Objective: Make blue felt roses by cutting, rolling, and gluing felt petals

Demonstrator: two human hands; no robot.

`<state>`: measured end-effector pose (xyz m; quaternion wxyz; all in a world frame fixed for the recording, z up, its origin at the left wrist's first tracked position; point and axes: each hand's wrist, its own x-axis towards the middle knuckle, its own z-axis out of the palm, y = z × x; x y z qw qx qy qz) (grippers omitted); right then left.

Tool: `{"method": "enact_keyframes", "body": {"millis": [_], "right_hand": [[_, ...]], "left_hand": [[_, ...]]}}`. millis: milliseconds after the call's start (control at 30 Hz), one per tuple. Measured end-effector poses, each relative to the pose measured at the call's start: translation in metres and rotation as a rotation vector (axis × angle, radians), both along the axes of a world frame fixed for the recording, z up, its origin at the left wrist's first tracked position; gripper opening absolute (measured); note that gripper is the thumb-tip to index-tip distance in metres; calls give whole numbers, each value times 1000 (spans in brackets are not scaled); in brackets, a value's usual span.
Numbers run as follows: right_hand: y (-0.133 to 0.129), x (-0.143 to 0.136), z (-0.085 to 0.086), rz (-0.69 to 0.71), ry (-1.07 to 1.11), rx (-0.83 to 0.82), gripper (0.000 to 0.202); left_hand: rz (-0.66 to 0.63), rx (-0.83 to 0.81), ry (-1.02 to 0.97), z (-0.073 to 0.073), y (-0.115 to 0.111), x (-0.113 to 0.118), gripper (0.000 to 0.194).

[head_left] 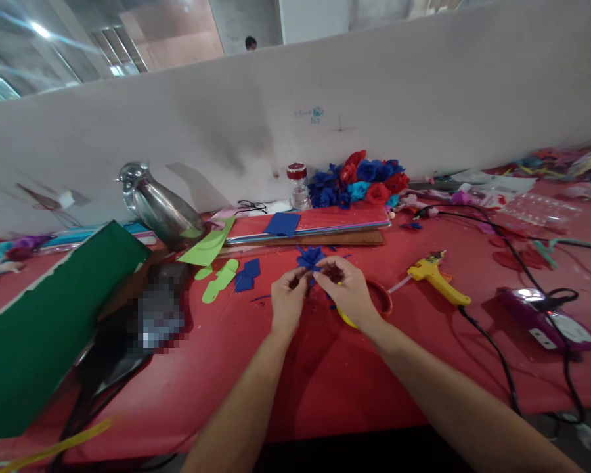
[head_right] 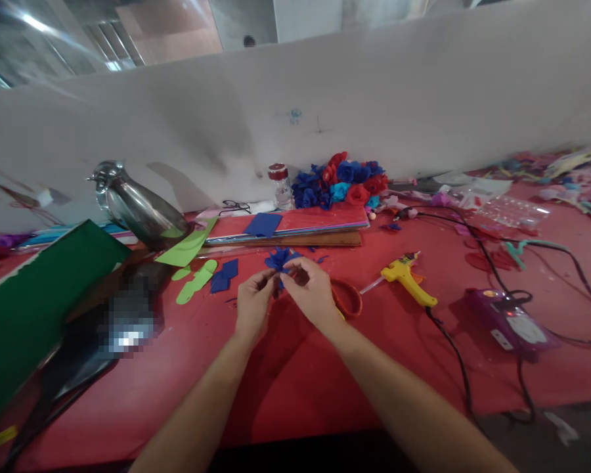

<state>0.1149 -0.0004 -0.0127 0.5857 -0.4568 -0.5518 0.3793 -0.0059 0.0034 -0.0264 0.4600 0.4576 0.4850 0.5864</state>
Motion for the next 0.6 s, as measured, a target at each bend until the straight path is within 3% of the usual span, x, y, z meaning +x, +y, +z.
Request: {"method": "enact_keyframes", "body": {"millis": [100,200,433,600], "right_hand": [[-3,0,-3,-166,-326,267,11],[-5,0,-5,-240,-528,438,7],[-1,3,-6,-404,-734,611,6],[-1,6,-4,-434,-757,697,7]], "left_hand": [[27,10,65,0,-4,1,21],[18,32,121,1,-7,3,22],[66,169,320,-5,-9,4,17],[69,193,345,-6,-10,4,18]]}}
